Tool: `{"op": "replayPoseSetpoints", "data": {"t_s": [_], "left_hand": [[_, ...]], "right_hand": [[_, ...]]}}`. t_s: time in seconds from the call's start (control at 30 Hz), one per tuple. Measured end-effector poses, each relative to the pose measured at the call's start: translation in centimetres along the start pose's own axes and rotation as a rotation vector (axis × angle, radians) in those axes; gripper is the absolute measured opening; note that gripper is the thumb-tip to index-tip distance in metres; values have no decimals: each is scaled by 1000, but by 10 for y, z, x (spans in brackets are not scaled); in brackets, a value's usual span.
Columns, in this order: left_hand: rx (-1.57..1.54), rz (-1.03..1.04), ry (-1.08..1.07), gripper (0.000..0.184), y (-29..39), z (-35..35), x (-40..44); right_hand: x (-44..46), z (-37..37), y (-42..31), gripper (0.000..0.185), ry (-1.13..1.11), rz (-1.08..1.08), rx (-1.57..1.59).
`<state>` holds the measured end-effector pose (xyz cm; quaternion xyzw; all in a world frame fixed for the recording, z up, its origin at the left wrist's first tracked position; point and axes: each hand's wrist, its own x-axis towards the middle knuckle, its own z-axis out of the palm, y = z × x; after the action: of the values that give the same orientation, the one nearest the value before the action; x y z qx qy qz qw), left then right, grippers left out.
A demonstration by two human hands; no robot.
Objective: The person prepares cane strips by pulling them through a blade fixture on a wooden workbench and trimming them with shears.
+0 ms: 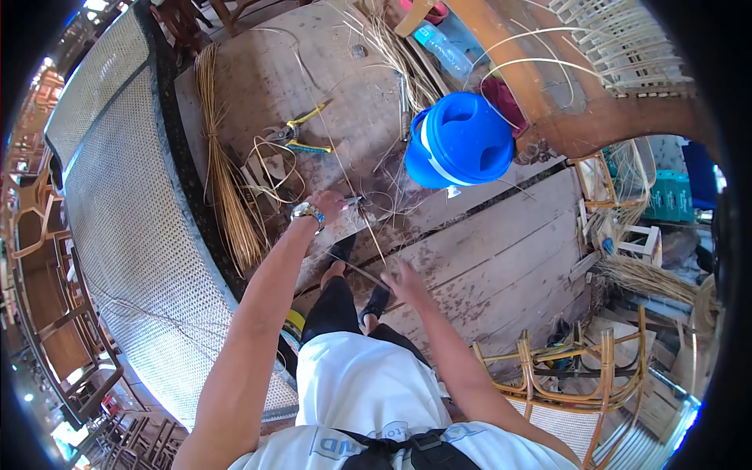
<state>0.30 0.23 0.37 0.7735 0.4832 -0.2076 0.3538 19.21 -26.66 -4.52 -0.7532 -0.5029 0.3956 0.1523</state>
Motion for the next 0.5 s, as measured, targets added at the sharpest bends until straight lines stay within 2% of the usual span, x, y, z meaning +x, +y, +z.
{"op": "replayPoseSetpoints", "data": {"t_s": [0.07,0.13,0.17,0.2,0.27,0.33,0.4,0.43,0.47,0.5], "left_hand": [[-7,-4,-17,37,5,-1,-6],[-5,-24,-25,37,6,-3,-7],[-2,-26,-23,37,9,-9,-10],[72,28,-27,36,13,-14,-16],[143,78,-34,35,17,-16,-19],[110,44,-14,30,15,-13,-17],[102,25,3,29,7,-3,-7],[96,17,22,28,4,4,-3],[98,24,20,28,-1,9,1],[247,176,31,28,-7,10,5]], "right_hand": [[48,4,-27,72,53,-139,175],[69,-21,-77,63,-200,205,716],[78,-14,-80,49,-134,234,758],[92,1,-65,49,-136,234,757],[118,38,-28,44,96,-10,350],[108,31,-41,43,96,12,416],[99,27,-45,39,277,-95,187],[82,23,-39,37,307,-152,-4],[54,20,-32,37,300,-138,-62],[22,18,-15,38,298,-128,-124]]}}
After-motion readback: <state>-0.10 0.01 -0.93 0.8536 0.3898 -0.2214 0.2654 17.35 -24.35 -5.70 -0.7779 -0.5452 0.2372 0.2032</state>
